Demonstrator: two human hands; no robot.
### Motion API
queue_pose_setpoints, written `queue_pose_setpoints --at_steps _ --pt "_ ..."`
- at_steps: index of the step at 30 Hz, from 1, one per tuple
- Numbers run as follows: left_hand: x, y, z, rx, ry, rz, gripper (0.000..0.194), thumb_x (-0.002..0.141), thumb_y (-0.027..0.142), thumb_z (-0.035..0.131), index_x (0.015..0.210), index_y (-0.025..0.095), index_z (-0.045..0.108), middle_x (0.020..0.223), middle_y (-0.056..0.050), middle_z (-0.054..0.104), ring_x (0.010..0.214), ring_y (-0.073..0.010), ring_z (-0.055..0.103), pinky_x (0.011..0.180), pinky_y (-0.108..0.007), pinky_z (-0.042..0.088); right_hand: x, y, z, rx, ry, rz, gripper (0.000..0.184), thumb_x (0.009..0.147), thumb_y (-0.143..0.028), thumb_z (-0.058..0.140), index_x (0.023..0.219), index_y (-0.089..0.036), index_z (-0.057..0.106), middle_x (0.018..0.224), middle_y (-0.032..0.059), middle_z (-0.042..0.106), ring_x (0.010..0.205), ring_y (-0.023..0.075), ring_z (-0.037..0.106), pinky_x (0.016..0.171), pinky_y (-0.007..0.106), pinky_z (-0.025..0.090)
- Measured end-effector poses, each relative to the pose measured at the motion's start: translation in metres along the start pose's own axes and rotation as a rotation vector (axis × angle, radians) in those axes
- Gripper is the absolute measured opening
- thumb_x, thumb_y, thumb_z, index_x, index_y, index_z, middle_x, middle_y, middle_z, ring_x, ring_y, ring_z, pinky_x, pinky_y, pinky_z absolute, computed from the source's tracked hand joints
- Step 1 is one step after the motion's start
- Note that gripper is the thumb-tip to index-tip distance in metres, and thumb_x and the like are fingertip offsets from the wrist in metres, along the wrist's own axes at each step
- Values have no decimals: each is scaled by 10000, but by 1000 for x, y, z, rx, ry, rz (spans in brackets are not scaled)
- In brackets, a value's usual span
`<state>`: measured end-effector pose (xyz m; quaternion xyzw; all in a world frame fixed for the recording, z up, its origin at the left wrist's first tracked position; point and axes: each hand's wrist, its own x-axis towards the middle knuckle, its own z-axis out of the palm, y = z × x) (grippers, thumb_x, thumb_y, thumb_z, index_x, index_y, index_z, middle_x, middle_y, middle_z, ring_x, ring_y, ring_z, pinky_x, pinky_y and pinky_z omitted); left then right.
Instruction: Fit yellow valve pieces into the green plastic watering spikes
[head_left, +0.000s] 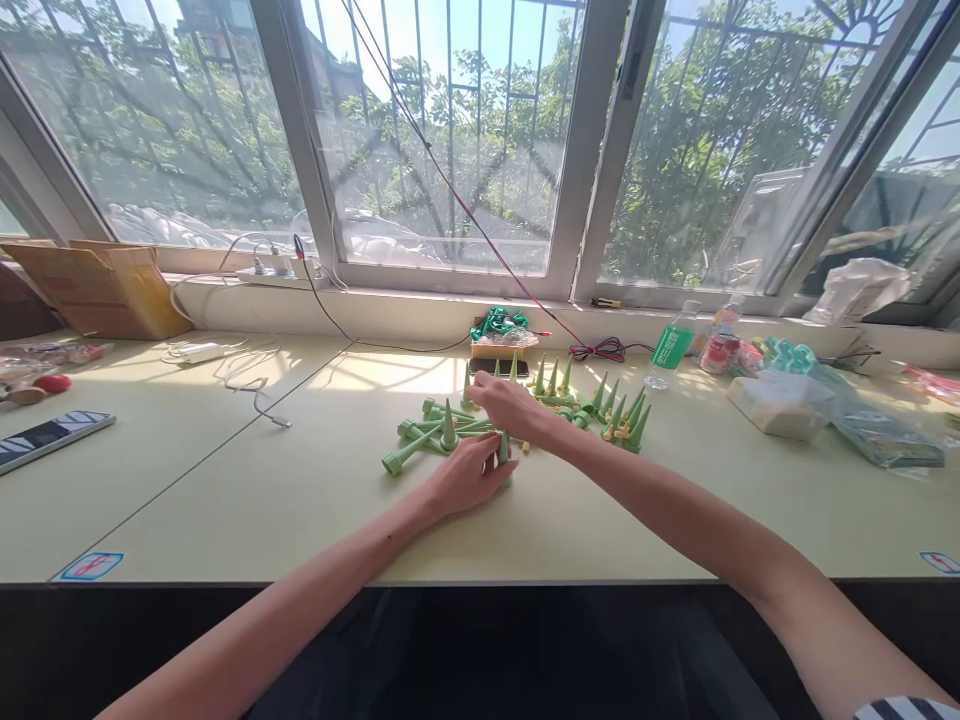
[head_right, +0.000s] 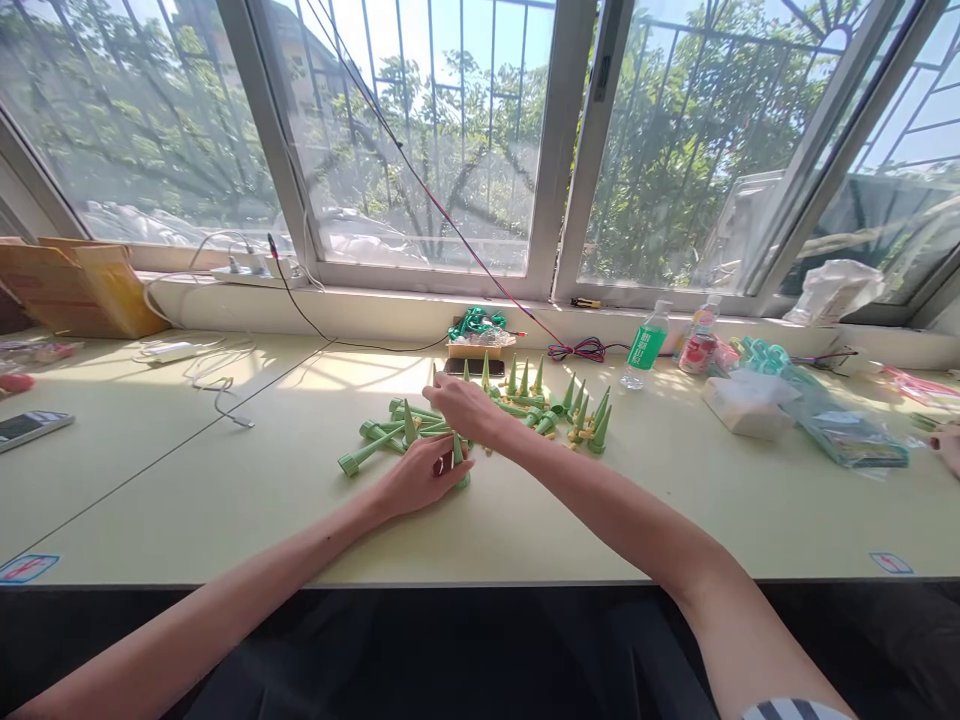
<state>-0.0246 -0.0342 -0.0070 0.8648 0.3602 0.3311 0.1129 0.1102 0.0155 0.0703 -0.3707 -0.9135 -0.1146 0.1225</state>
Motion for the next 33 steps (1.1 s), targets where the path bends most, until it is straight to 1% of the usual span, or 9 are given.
queue_pose_setpoints --at_steps 2,5,10,11,13,16,20,26,33 --pt "1 -2 2 -50 5 -16 140 903 291 551 816 183 570 689 -2 572 584 -136 521 569 -262 422 -15 2 0 89 86 10 263 904 0 386 941 -135 609 961 78 553 662 114 473 577 238 310" --pt "2 -3 4 -122 16 -34 164 918 305 539 822 176 572 718 -8 581 602 -128 527 551 -244 428 -39 6 6 238 275 42 272 947 -47 371 1027 -156 606 1019 86 548 774 137 524 656 239 390" --pt "5 -1 4 -231 94 -111 324 959 385 472 722 169 514 613 10 535 515 -104 483 482 -222 390 -79 6 34 408 592 47 254 988 -151 377 1073 -200 611 1040 97 567 914 189 579 785 311 491" --pt "6 0 4 -255 109 -141 365 965 413 459 694 171 492 568 17 518 489 -101 473 468 -220 379 -84 5 40 438 658 80 241 993 -179 388 1056 -209 619 1015 98 576 924 199 588 800 332 504" --pt "7 1 4 -310 126 -206 428 974 462 435 656 176 463 492 28 494 444 -97 466 452 -218 371 -90 2 49 509 715 211 226 1001 -221 403 1032 -221 627 1011 100 590 933 208 604 799 353 529" --pt "9 0 4 -392 150 -288 442 976 506 416 702 173 512 448 33 511 405 -101 482 439 -218 379 -89 -2 54 571 705 286 217 1001 -258 418 1000 -228 633 1015 96 597 929 209 615 776 352 558" --pt "10 -1 3 -480 191 -344 405 965 524 431 806 172 554 420 51 504 354 -100 459 403 -212 361 -82 -7 54 730 690 303 199 996 -265 437 1010 -210 627 1010 89 590 844 174 615 666 295 581" --pt "10 -2 0 -454 264 -320 368 968 493 438 837 171 558 419 59 485 358 -98 463 402 -205 354 -83 -12 54 918 641 270 182 979 -299 476 996 -214 636 1007 69 568 809 151 618 601 259 599" --pt "9 -5 0 -402 284 -296 377 975 496 426 842 169 558 435 55 488 386 -102 489 418 -204 369 -82 -12 53 1006 597 272 175 963 -319 513 966 -212 651 982 66 571 804 156 619 619 275 619"
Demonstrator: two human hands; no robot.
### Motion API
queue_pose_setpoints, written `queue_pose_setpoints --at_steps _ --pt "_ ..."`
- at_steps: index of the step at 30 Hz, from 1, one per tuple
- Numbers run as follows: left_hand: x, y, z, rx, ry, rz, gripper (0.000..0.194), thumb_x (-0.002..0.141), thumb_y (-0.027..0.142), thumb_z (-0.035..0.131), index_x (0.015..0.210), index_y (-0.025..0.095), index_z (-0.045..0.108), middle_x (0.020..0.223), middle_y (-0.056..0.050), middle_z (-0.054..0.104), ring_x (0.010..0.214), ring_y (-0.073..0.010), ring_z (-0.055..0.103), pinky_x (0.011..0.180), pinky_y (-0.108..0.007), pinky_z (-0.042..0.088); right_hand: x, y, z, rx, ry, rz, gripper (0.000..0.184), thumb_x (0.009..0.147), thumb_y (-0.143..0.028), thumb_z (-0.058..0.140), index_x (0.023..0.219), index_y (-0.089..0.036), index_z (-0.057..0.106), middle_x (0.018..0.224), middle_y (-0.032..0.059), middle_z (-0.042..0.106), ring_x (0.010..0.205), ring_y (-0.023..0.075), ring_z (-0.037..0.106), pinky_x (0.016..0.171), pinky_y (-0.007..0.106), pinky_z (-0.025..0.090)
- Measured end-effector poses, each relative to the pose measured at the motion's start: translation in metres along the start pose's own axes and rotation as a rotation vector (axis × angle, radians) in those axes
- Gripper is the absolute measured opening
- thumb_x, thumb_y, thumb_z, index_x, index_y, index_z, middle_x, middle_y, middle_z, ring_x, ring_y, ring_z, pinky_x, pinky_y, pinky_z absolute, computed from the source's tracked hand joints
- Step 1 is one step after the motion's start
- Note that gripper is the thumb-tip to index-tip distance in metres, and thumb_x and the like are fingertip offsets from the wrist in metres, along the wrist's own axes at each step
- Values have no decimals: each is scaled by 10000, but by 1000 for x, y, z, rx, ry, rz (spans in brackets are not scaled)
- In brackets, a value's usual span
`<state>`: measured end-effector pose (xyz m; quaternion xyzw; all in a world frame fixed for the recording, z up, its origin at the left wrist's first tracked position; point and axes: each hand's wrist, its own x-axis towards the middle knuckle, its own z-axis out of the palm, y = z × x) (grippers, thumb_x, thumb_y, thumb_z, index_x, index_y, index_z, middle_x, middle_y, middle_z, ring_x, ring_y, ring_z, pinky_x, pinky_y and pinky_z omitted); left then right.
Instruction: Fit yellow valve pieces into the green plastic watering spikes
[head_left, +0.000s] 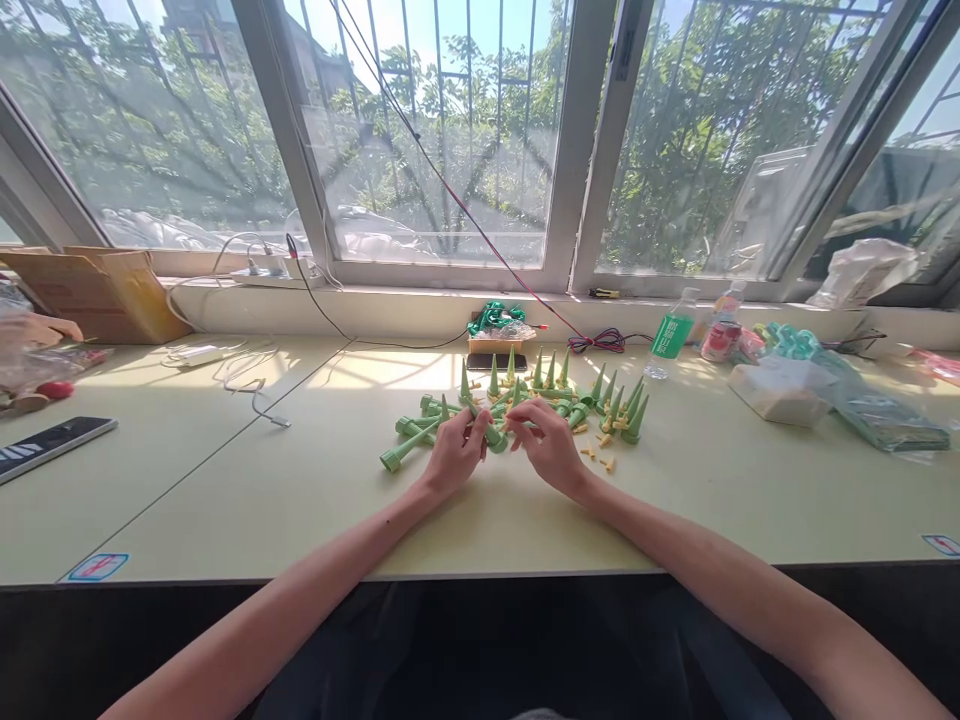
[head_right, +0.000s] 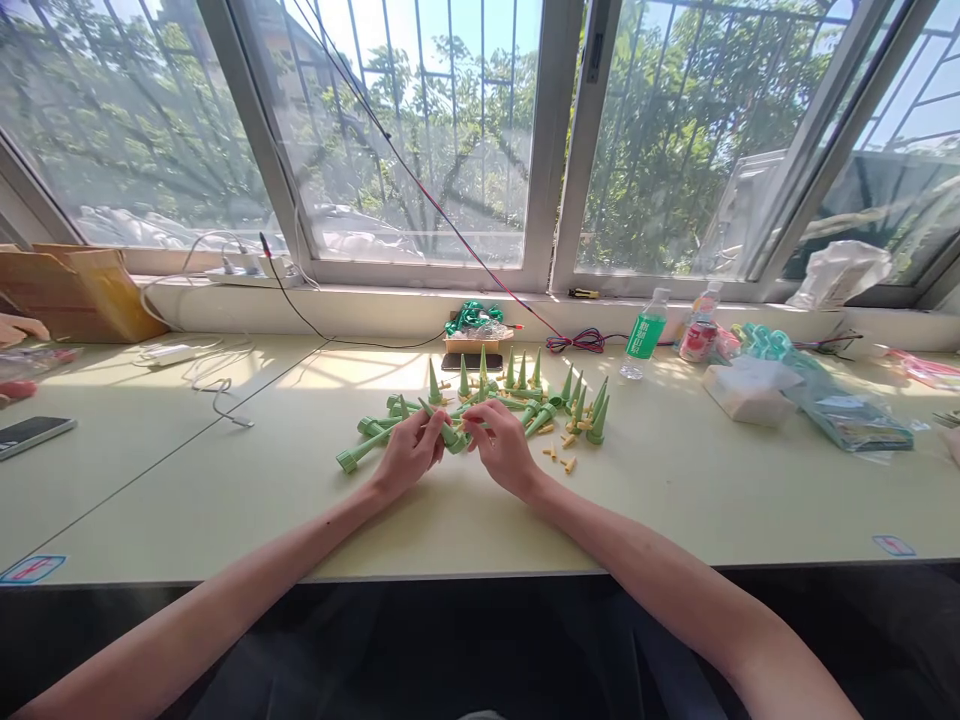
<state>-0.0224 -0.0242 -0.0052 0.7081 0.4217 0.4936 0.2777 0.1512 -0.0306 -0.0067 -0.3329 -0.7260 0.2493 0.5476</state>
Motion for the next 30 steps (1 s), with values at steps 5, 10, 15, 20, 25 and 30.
queue_pose_setpoints --at_steps 5,10,15,20,25,30 --pt "-1 3 0 4 5 12 371 960 499 455 813 170 544 443 58 479 391 -105 501 414 -202 371 1 1 1 60 8 -51 161 946 -323 545 946 -211 661 941 55 561 778 150 602 585 268 614" --pt "0 3 0 37 29 22 378 953 488 477 746 174 513 442 53 485 389 -101 504 424 -199 376 0 3 2 88 3 -77 136 937 -299 563 953 -222 674 945 57 555 792 156 598 575 267 614" --pt "0 1 0 40 34 15 382 960 482 468 730 178 498 434 54 481 387 -101 504 423 -198 374 0 3 2 88 -5 -69 132 935 -287 563 954 -222 676 946 57 554 778 153 595 581 274 616" --pt "0 -1 -1 17 38 4 378 962 489 458 766 173 527 425 54 479 384 -104 501 402 -194 360 1 4 1 106 -5 -42 131 934 -281 562 939 -207 670 930 55 554 756 149 605 578 274 614" --pt "0 0 -1 -13 22 3 382 962 490 467 762 168 522 429 52 480 369 -89 471 386 -185 345 1 7 2 119 -7 -26 145 940 -291 558 938 -202 673 933 55 558 716 141 610 592 286 608" --pt "-1 1 0 -52 -35 30 386 954 488 481 735 171 503 425 52 479 354 -80 449 375 -183 341 1 8 2 128 -19 -22 147 940 -306 562 922 -202 665 907 46 546 694 137 617 633 309 612"
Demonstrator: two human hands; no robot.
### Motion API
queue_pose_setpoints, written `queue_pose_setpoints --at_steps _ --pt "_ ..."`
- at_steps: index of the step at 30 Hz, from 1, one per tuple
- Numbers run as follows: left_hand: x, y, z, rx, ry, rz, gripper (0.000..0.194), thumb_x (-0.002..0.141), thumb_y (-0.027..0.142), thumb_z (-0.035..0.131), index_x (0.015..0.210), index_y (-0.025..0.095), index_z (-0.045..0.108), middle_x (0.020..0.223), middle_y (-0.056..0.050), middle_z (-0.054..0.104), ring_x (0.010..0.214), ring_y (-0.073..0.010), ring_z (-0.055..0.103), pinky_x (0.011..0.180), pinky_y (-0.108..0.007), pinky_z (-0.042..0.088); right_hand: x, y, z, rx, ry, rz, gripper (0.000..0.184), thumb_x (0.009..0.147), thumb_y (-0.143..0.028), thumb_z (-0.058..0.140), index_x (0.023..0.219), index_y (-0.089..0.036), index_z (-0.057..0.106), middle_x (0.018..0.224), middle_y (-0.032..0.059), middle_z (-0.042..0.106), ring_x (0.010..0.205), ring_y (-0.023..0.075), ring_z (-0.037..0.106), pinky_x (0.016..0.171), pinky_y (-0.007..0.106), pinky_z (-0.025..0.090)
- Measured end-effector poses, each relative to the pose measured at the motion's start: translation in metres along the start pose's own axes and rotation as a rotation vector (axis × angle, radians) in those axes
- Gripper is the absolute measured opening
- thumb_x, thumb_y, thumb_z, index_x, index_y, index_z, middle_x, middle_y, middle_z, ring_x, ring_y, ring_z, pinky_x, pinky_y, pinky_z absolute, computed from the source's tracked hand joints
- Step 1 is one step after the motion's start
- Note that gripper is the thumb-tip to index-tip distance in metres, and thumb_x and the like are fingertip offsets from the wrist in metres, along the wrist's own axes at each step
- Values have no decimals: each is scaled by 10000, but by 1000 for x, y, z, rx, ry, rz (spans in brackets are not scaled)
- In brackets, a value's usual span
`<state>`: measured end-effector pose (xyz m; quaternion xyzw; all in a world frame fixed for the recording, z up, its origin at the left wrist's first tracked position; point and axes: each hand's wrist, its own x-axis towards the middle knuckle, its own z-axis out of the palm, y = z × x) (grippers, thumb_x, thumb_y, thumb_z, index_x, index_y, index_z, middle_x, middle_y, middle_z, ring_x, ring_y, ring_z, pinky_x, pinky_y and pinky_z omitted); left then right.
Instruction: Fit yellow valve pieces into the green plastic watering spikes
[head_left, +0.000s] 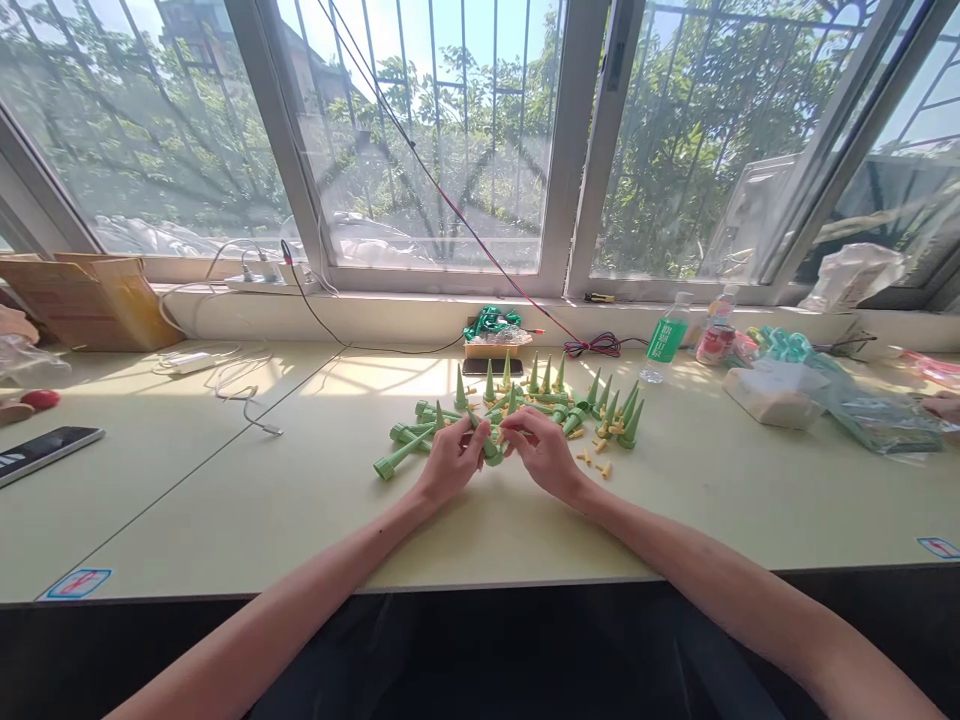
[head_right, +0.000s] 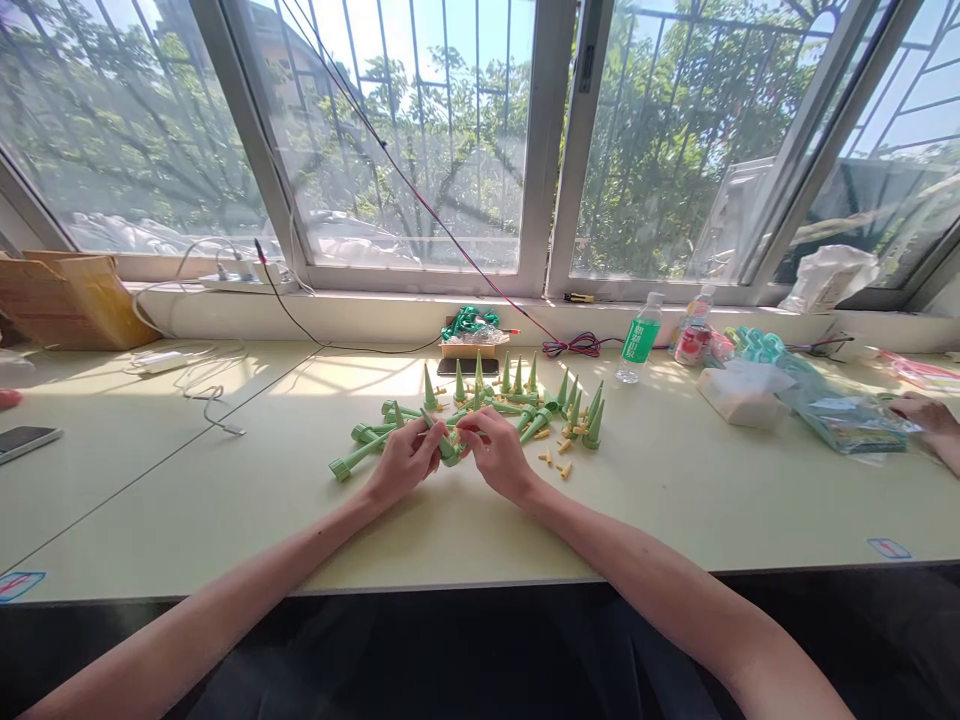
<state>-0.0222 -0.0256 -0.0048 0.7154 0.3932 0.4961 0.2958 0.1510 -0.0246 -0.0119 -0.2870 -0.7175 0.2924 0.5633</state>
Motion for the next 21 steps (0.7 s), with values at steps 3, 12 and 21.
queue_pose_setpoints --at_steps 3,12,21 --pt "0 1 0 -24 -7 -7 389 949 492 492 727 172 501 423 51 483 347 -79 447 371 -184 341 0 0 0 -3 -3 2 153 942 -310 558 918 -204 665 904 43 546 695 135 612 635 306 607" --pt "1 2 -2 -86 41 -49 399 951 503 490 762 157 555 400 55 467 337 -80 437 362 -184 323 2 0 -1 -13 19 32 146 908 -319 596 876 -197 671 872 44 553 713 152 602 566 289 576" --pt "0 -9 -3 0 -8 27 363 970 463 485 820 154 601 459 52 480 396 -82 478 419 -184 364 2 6 -2 23 -1 97 154 872 -318 632 813 -179 659 789 8 535 602 111 570 541 270 560"
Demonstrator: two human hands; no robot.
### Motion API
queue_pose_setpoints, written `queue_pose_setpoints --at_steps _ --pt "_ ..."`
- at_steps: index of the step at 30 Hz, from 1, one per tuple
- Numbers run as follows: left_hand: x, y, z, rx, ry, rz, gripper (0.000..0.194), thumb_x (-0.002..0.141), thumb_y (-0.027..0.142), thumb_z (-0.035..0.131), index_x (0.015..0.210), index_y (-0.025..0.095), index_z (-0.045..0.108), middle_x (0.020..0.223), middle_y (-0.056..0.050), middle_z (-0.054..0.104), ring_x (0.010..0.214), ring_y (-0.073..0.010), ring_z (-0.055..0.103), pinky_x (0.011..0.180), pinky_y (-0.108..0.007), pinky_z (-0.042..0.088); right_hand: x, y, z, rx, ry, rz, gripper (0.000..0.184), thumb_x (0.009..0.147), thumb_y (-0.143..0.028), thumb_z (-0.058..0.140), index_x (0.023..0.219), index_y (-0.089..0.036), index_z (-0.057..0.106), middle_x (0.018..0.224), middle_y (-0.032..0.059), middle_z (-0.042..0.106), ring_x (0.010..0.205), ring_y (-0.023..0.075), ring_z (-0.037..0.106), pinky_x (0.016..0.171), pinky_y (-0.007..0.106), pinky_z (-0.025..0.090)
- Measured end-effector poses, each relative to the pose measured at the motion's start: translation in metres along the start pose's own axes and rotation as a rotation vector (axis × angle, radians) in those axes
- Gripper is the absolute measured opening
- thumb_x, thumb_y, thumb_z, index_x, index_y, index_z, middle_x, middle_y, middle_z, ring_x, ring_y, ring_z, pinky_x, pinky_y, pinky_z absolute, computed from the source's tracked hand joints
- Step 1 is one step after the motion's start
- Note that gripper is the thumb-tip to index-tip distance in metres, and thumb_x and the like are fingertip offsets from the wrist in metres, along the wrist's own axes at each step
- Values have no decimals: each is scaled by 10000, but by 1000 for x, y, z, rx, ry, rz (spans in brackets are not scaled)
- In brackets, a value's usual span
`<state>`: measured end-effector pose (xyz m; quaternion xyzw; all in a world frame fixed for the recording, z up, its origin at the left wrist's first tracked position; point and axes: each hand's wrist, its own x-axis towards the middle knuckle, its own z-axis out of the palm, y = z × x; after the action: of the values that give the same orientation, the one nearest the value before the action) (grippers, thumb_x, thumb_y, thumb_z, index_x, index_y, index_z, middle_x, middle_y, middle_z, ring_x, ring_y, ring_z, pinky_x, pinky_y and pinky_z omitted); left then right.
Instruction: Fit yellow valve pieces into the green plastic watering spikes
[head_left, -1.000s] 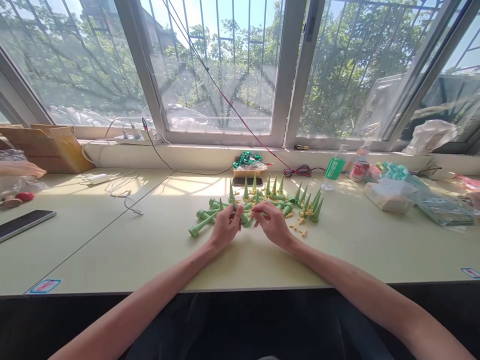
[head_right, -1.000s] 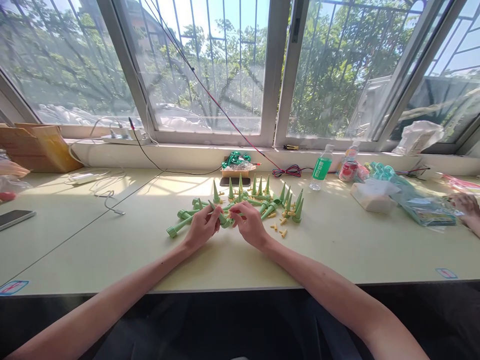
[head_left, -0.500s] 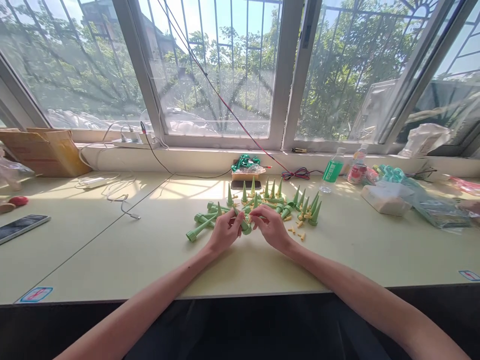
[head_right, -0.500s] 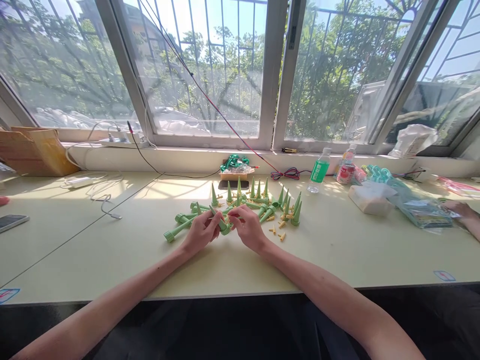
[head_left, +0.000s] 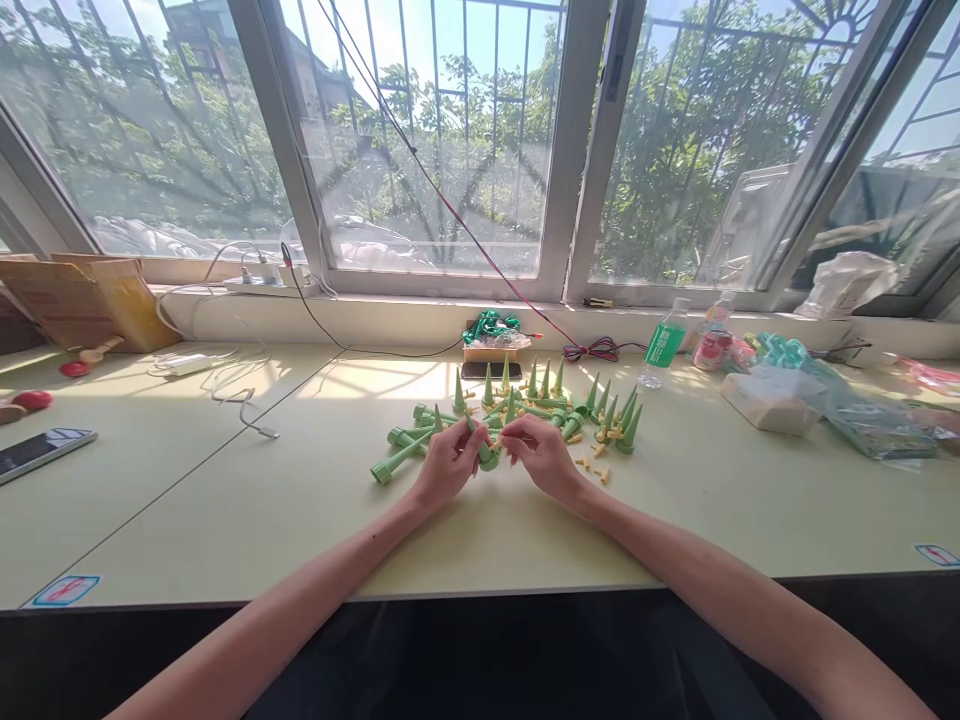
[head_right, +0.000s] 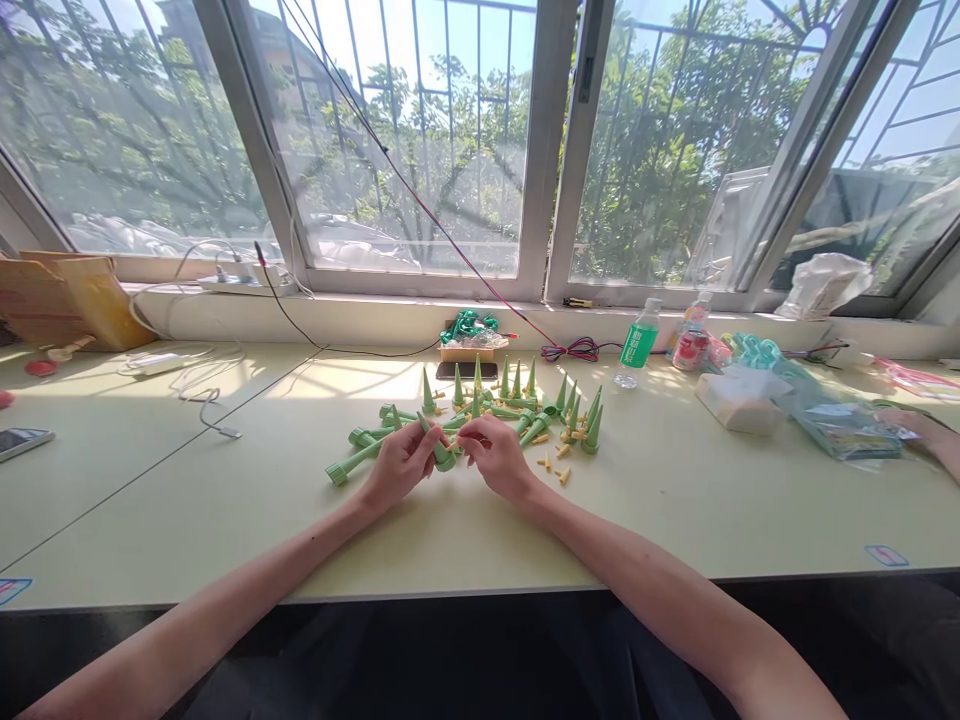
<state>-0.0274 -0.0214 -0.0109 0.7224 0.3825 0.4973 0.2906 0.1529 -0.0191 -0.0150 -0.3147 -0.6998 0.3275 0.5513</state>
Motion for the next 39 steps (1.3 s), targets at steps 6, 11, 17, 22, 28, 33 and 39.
queue_pose_setpoints --at_steps 6,11,17,22,28,33,39 --pt "0 5 0 122 20 43 363 972 448 475 794 157 599 454 53 488 389 -83 467 439 -194 371 0 2 0 -1 -22 17 133 877 -296 627 821 -178 651 793 10 558 589 113 591 532 266 550" --pt "1 5 -1 131 50 41 362 978 442 462 797 157 595 451 53 482 395 -88 477 446 -199 374 -1 0 0 -56 -54 -8 177 904 -319 598 947 -181 700 835 26 567 574 111 604 547 278 551" --pt "1 6 -1 104 52 59 355 974 439 471 802 154 595 465 50 490 404 -84 476 437 -192 370 -1 0 1 -90 -66 -24 179 901 -332 615 918 -178 707 771 23 602 539 116 593 552 285 528" --pt "0 10 0 149 44 84 350 962 420 479 768 152 595 463 51 482 404 -80 452 418 -187 350 -2 1 1 -89 -95 16 219 902 -351 607 847 -152 680 625 -10 594 477 112 571 504 258 483" --pt "-1 9 -2 161 14 90 327 959 392 483 766 156 599 483 45 475 423 -79 455 419 -182 353 -2 0 -1 -197 -155 21 169 908 -266 583 801 -159 657 541 -26 571 462 114 544 523 246 433" --pt "-1 10 -2 157 -16 113 317 958 390 485 762 158 580 526 32 496 455 -78 450 435 -179 379 -2 -3 -3 -324 -189 -26 234 914 -225 534 694 -175 600 529 -20 540 513 126 484 553 251 392" --pt "-1 9 -2 180 -31 135 318 958 380 488 751 155 573 525 38 463 459 -71 401 443 -176 369 -2 -2 -3 -403 -215 -90 327 944 -223 449 631 -179 535 581 -6 537 553 124 452 578 247 356"
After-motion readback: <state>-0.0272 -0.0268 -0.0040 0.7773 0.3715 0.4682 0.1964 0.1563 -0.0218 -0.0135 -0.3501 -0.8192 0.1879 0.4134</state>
